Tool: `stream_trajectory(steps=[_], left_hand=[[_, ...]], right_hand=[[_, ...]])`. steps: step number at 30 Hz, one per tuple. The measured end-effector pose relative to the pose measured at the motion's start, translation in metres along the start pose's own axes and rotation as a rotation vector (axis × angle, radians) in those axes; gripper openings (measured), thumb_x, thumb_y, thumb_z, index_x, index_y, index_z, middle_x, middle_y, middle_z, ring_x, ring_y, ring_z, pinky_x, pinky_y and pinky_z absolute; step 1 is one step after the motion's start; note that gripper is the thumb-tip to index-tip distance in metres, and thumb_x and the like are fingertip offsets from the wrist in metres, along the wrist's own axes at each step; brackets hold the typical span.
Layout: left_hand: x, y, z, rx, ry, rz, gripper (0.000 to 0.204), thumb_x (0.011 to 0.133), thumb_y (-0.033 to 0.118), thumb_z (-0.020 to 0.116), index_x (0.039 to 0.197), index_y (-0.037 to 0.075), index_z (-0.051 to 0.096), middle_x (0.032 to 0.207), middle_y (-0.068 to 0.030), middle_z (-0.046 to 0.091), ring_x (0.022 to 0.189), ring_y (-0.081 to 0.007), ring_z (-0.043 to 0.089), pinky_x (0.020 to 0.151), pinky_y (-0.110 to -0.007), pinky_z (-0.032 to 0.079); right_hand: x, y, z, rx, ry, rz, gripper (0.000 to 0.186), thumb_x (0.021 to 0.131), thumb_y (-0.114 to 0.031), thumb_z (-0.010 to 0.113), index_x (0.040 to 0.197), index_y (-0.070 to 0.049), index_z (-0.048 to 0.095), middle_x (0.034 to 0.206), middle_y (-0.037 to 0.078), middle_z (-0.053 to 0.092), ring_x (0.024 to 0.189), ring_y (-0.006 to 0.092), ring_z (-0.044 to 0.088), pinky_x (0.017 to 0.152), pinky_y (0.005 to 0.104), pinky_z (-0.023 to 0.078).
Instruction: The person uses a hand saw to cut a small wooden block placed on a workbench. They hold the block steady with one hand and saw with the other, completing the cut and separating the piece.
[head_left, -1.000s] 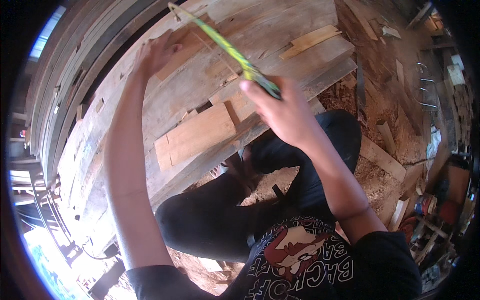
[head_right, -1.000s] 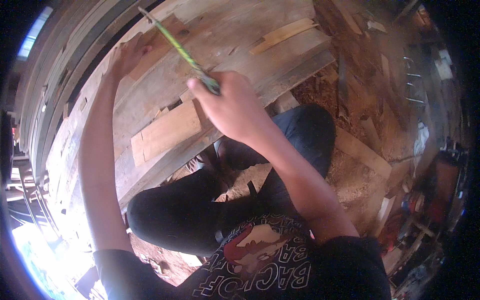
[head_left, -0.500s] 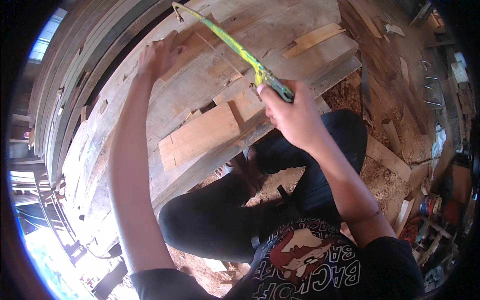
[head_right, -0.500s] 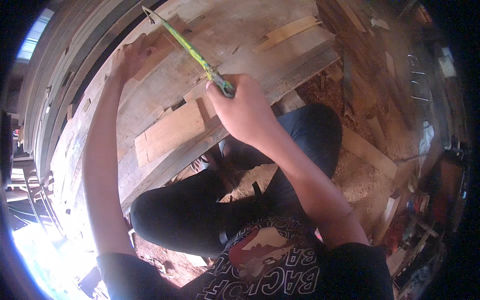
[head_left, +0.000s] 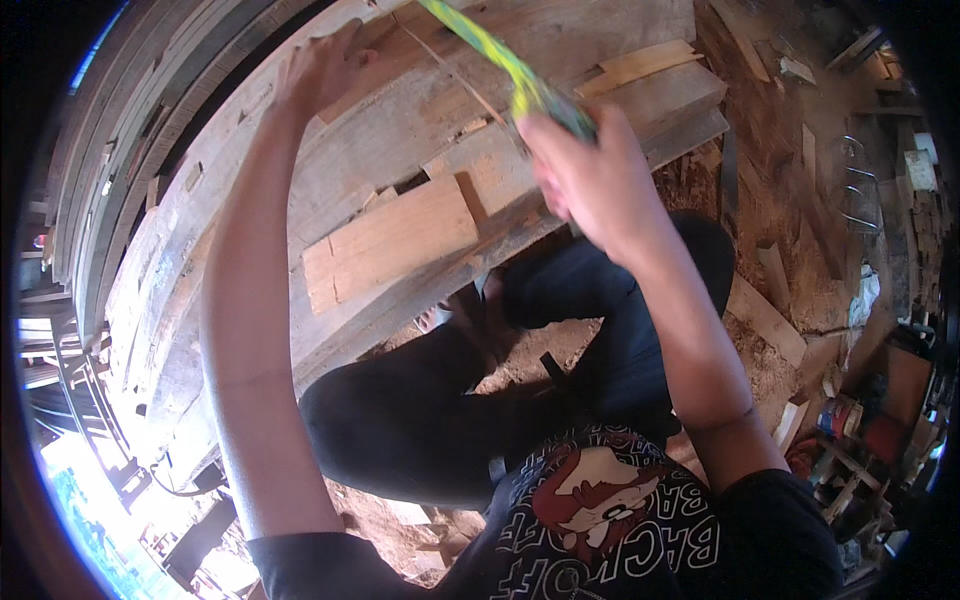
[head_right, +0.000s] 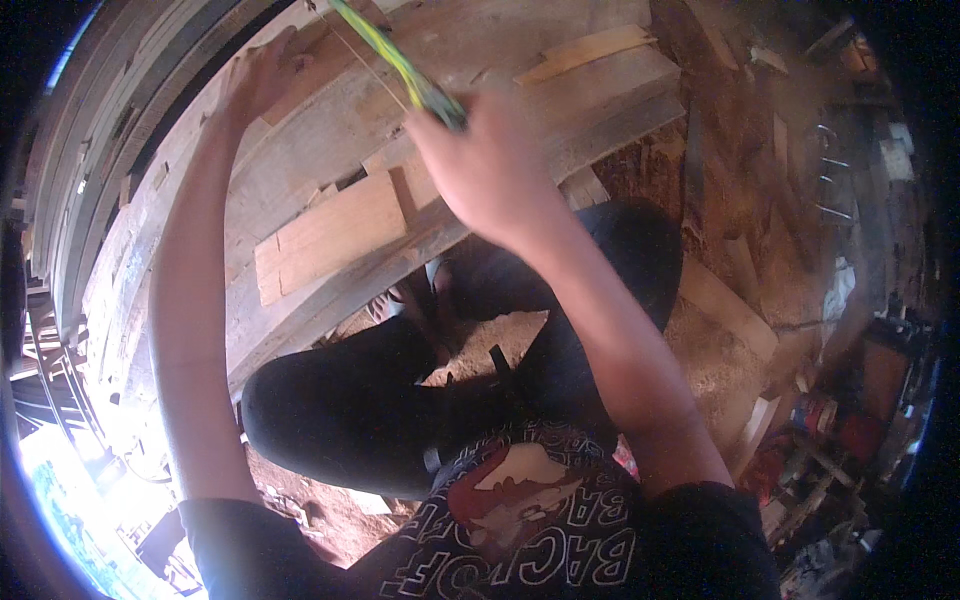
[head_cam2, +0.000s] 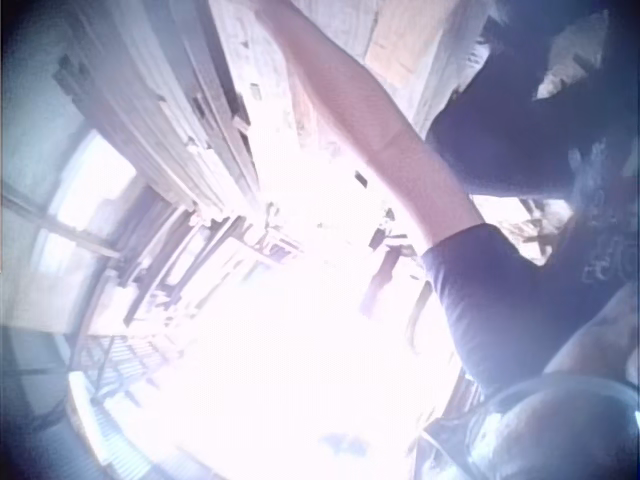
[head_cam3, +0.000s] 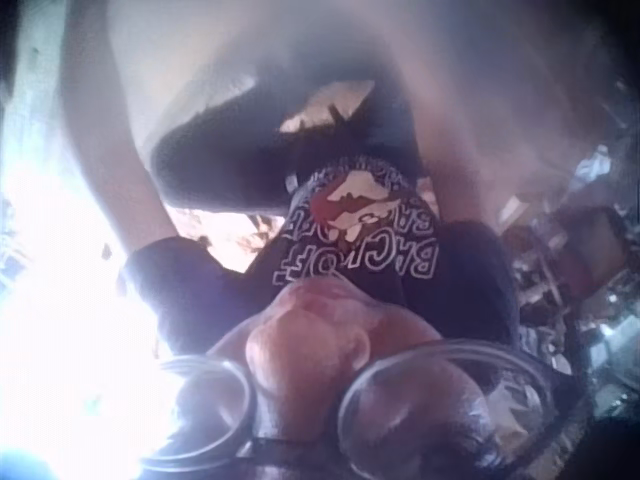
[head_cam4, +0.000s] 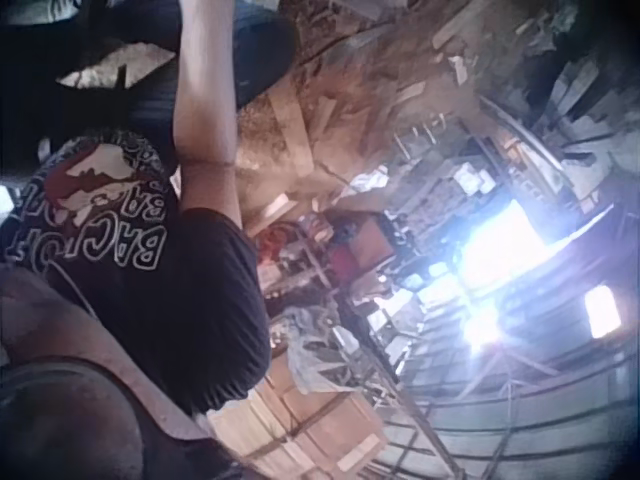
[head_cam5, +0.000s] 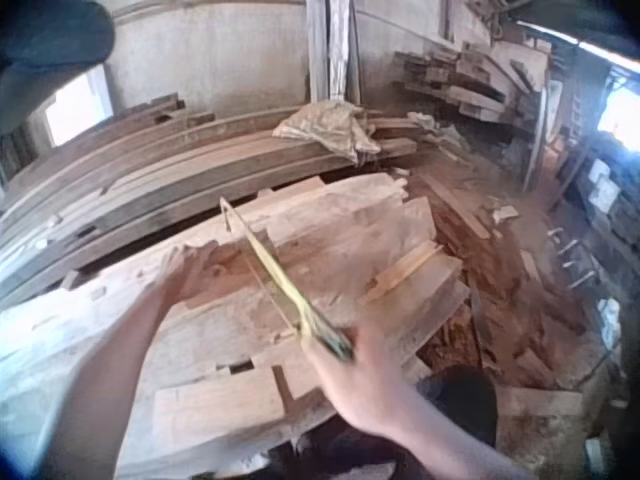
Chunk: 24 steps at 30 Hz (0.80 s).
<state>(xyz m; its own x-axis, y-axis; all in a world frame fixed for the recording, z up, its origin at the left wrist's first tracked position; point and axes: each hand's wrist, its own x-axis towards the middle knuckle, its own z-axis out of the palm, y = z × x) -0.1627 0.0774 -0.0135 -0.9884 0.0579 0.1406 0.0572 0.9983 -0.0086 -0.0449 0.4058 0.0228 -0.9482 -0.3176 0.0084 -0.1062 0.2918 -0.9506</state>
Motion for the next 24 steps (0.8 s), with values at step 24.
stream_trajectory(steps=[24], left_hand=[[0.014, -0.012, 0.005, 0.054, -0.022, 0.026, 0.072, 0.099, 0.064, 0.059, 0.157, 0.021, 0.049, 0.133, -0.021, 0.071, 0.124, -0.0415, 0.067, 0.103, -0.055, 0.054]], right_hand=[[-0.013, -0.002, 0.003, 0.08, 0.043, 0.153, 0.034, 0.1, -0.031, 0.069, 0.079, -0.007, 0.059, 0.057, -0.004, 0.046, 0.045, 0.0095, 0.044, 0.044, 0.031, 0.036]])
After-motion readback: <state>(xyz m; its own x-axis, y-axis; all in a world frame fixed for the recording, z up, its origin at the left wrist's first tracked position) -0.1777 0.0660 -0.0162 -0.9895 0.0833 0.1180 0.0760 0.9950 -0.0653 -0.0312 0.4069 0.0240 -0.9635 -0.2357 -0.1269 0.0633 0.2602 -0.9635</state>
